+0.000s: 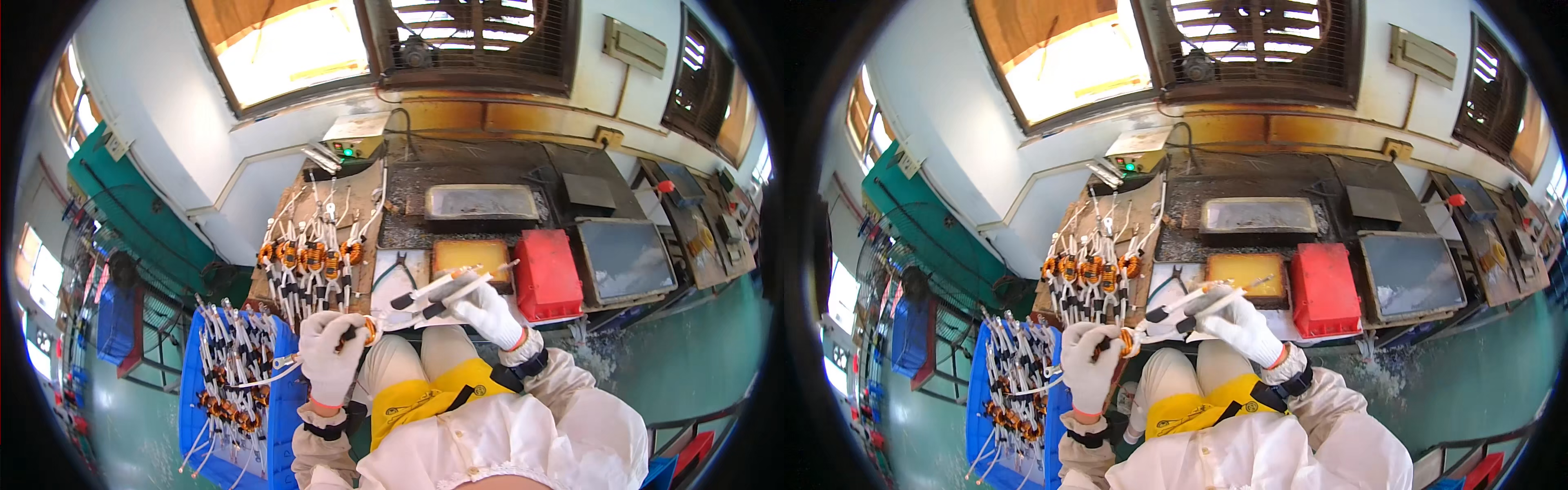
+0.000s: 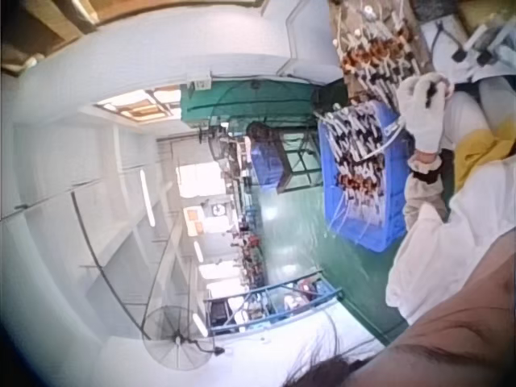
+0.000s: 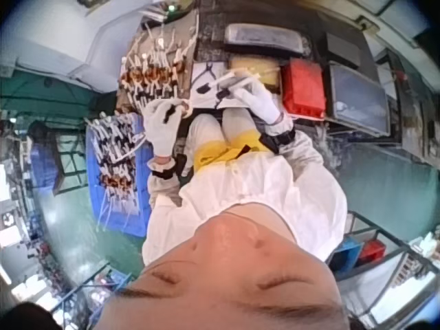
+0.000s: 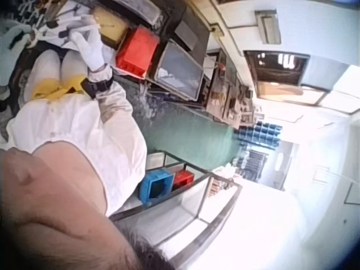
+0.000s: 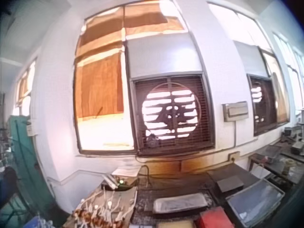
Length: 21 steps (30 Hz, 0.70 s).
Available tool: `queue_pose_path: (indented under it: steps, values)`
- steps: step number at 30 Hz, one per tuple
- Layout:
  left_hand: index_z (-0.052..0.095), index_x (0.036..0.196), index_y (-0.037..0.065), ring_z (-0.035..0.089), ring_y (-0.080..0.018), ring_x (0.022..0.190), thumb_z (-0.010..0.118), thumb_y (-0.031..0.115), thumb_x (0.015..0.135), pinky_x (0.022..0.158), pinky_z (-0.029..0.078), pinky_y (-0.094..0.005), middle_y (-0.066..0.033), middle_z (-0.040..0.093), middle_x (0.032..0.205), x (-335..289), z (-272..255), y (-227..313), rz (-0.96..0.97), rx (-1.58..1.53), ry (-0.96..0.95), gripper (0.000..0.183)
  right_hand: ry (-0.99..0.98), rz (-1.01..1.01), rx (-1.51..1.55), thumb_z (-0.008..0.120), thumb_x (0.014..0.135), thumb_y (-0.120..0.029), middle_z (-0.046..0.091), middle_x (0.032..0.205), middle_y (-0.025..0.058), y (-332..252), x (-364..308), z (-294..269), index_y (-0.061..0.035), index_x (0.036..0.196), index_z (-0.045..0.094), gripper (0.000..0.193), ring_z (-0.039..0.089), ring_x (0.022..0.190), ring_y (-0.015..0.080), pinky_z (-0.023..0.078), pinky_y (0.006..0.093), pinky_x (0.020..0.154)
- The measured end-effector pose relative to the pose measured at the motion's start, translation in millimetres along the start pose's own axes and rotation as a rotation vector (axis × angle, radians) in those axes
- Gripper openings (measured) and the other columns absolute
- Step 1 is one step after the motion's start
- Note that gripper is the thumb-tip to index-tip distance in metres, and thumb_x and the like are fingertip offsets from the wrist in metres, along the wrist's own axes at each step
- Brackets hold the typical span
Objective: Dipping metal coils/assemblies into a vat of liquid, likely flux or adhesive, during a fabrication process.
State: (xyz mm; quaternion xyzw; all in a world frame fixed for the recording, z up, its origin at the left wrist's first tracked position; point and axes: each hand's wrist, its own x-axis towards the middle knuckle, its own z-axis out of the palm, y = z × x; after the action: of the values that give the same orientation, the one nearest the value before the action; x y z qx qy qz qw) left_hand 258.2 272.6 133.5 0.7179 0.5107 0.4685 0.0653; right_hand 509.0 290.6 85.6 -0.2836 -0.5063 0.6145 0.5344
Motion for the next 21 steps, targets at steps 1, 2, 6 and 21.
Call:
queue_pose_path:
  steps: [1, 2, 6, 21]
  values:
    - [0.066, 0.082, 0.009, 0.053, -0.0199, 0.076, 0.071, 0.002, 0.063, 0.065, 0.042, -0.0298, -0.0043, 0.057, 0.079, -1.4, 7.4, 0.3, 0.012, -0.010, -0.009, 0.020, 0.080, -0.081, -0.089, 0.053, 0.089, -0.020, 0.061, 0.103, 0.0134, -10.2, 3.0, 4.9, 0.0015, 0.119, 0.045, 0.038, 0.059, 0.090, 0.0148, 0.047, 0.0252, 0.076]
    - [0.067, 0.081, 0.010, 0.052, -0.0206, 0.076, 0.071, 0.002, 0.063, 0.065, 0.042, -0.0302, -0.0038, 0.057, 0.079, -3.4, 12.9, 0.4, 0.023, -0.019, -0.016, 0.021, 0.099, -0.082, -0.090, 0.053, 0.089, -0.020, 0.061, 0.103, 0.0134, -12.3, 1.9, 0.9, 0.0015, 0.119, 0.045, 0.038, 0.059, 0.090, 0.0148, 0.047, 0.0252, 0.076]
    - [0.066, 0.082, 0.009, 0.052, -0.0205, 0.077, 0.070, 0.001, 0.062, 0.067, 0.042, -0.0300, -0.0045, 0.057, 0.081, -5.9, 21.1, 6.3, 0.099, 0.015, -0.056, 0.021, 0.185, -0.035, 0.070, 0.048, 0.092, -0.032, 0.063, 0.090, 0.0122, -7.6, -2.4, -12.1, 0.0019, 0.105, 0.053, 0.036, 0.063, 0.075, 0.0183, 0.050, 0.0268, 0.062]
    - [0.066, 0.086, 0.009, 0.054, -0.0194, 0.081, 0.069, 0.001, 0.065, 0.068, 0.044, -0.0286, -0.0060, 0.056, 0.086, 17.2, 30.2, 11.6, 0.237, -0.204, -0.184, 0.022, -0.318, -0.215, -0.764, 0.077, 0.069, -0.022, 0.054, 0.115, 0.0118, 36.3, -5.7, 0.7, -0.0033, 0.123, 0.047, 0.064, 0.053, 0.106, 0.0230, 0.041, 0.0355, 0.093]
